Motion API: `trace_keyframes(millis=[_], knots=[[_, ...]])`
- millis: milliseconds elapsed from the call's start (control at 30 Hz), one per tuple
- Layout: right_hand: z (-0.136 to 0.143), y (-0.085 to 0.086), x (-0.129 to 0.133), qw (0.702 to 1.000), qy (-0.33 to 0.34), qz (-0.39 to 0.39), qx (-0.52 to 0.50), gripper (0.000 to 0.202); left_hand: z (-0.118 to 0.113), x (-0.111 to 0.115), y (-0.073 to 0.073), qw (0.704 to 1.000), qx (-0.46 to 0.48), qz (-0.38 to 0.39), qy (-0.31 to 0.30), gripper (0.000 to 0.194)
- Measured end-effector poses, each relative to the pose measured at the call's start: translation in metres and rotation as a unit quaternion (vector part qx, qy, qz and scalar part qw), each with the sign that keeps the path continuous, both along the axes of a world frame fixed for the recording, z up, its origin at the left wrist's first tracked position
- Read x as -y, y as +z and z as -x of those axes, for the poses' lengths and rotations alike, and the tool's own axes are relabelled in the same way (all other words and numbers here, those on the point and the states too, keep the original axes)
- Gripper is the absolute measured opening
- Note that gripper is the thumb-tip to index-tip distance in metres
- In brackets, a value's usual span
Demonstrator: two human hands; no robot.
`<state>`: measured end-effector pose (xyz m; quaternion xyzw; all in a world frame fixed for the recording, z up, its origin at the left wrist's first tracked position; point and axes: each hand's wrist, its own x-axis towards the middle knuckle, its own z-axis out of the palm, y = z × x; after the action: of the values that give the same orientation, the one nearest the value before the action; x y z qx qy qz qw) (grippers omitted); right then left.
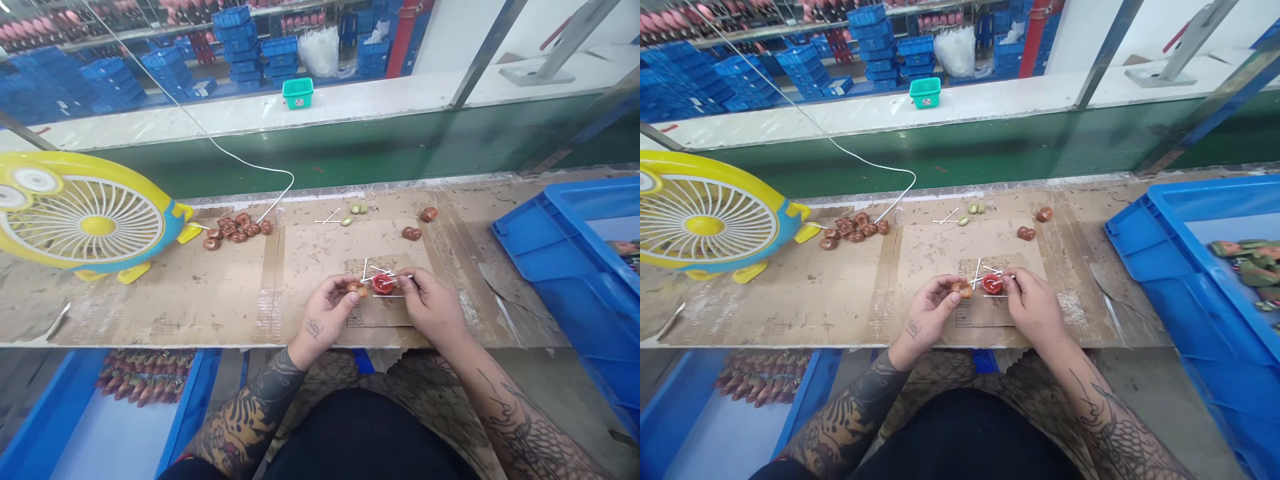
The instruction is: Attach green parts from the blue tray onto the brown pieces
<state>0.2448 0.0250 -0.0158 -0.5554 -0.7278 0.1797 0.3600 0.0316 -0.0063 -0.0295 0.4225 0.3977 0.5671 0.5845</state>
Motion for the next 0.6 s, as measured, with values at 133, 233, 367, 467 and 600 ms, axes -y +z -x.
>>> trace_keyframes(millis=[133, 233, 367, 467, 600], knots=[[0.006, 0.018, 0.012, 0.988, -0.020, 0.038, -0.151, 0.026, -0.001, -0.001, 0.000, 1.000, -0.016, -0.004, -0.018, 0.040], [0.014, 0.026, 0.019, 0.974, 0.018, 0.066, -0.215, 0.025, -0.002, -0.001, 0.000, 0.999, -0.024, -0.008, -0.031, 0.041], [0.019, 0.023, 0.021, 0.982, 0.050, 0.071, -0.169, 0.024, -0.003, 0.000, 0.002, 0.999, -0.027, -0.008, -0.040, 0.041], [0.017, 0.021, 0.021, 0.989, 0.063, 0.044, -0.127, 0.024, -0.003, 0.000, 0.002, 0.998, -0.029, 0.009, -0.053, 0.040], [0.009, 0.017, 0.017, 0.990, 0.029, 0.032, -0.135, 0.026, 0.001, -0.003, -0.005, 0.997, -0.070, 0.010, -0.010, 0.042]])
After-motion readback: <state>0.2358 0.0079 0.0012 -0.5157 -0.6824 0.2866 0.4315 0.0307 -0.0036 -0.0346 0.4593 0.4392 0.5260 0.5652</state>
